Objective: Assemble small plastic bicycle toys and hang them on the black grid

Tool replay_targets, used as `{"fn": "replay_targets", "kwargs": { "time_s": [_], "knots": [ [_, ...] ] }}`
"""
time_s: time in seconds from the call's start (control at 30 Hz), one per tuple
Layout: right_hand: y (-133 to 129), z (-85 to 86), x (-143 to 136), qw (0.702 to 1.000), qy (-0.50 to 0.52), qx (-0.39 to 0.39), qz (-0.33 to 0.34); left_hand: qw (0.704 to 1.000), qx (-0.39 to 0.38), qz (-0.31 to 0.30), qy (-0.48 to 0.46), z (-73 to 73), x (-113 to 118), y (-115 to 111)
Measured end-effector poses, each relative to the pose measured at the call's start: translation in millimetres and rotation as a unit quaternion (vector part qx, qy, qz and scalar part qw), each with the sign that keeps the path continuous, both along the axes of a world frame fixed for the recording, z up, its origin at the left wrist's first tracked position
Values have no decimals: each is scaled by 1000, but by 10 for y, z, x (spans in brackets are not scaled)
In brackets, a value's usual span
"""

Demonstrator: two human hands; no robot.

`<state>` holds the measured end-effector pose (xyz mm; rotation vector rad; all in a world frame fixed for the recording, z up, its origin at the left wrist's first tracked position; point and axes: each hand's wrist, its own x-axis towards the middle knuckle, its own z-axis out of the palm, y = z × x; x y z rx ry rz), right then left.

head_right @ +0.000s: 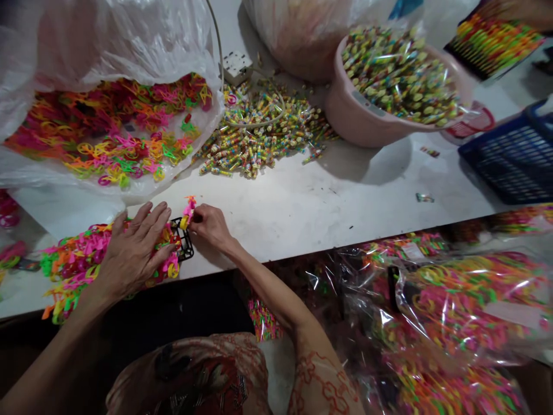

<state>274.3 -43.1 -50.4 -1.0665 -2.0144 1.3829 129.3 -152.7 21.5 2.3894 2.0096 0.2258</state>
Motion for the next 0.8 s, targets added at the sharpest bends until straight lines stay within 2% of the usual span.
{"fn": "replay_targets", "kwargs": {
  "time_s": [0.13, 0.27, 0.43, 0.53, 0.6, 0.7, 0.73, 0.8],
  "knots": [
    [20, -75, -171, 997, 49, -62, 24, 1000, 0, 0, -1, -5, 2, -3],
    [61, -3, -196, 994, -75, 35, 76, 1000, 0, 0, -6, 4, -1, -4],
    [-7, 195, -283, 955, -226, 127, 145, 1000, -22, -8, -4, -11, 3, 3],
    [-83, 242, -325, 942, -262, 147, 152, 1000, -26, -12, 0, -17, 18, -45],
    [-69, 239, -270, 942, -251, 148, 167, 1000, -20, -20, 0, 16, 1, -50],
    [124, 244, -91, 948, -222, 139, 179, 999, -9, -35, -20, 143, -136, 142],
    [225, 259, -34, 951, -228, 144, 153, 999, -8, -29, -28, 191, -217, 281],
    [441, 313, 35, 945, -274, 169, 57, 999, -19, 13, -27, 253, -421, 652]
  ]
}}
